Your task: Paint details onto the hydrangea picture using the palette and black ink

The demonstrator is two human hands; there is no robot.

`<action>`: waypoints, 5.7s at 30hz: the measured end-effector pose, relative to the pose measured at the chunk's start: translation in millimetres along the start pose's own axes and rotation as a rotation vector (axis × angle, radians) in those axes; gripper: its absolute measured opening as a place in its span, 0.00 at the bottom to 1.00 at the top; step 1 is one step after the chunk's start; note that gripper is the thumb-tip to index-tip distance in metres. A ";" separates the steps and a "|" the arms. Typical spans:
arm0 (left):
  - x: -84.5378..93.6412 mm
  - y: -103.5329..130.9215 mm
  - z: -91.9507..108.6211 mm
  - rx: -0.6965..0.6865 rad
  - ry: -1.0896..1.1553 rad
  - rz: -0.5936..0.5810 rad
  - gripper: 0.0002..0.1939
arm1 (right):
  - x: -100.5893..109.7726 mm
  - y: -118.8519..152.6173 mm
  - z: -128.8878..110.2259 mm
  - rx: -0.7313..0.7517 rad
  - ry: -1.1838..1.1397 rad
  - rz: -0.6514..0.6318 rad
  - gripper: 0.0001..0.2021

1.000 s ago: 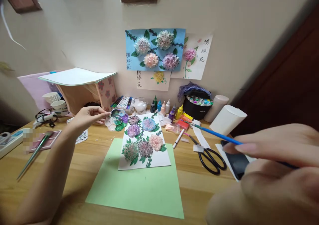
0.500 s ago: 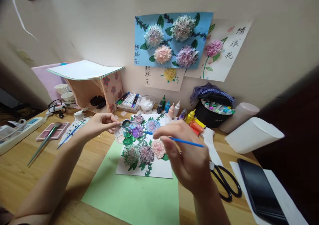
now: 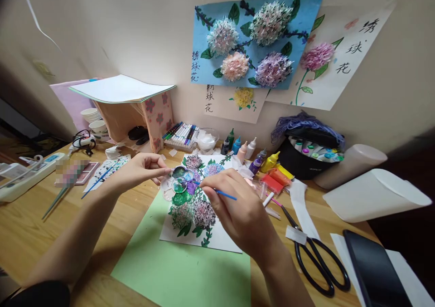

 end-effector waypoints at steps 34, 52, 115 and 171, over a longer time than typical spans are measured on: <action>33.5 -33.3 -157.1 0.119 0.137 0.175 0.12 | -83.9 68.4 63.1 -0.309 0.041 -0.039 0.08; 33.7 -33.0 -155.7 0.170 0.121 0.215 0.13 | -88.5 67.6 62.2 -0.272 0.037 -0.100 0.09; 34.3 -31.5 -156.2 0.165 0.085 0.226 0.13 | -87.0 62.1 51.8 -0.301 0.095 -0.095 0.09; 34.0 -31.8 -155.4 0.114 0.110 0.200 0.10 | -80.2 62.9 54.1 -0.371 0.151 -0.009 0.09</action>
Point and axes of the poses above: each hand's wrist, its own y-axis away from the middle knuckle, its own x-axis out of the back of the hand, z = x × y, the point moved 3 cm from there along -y, towards the middle knuckle, and after that the axes turned 7 degrees about x, right-handed, at the moved point
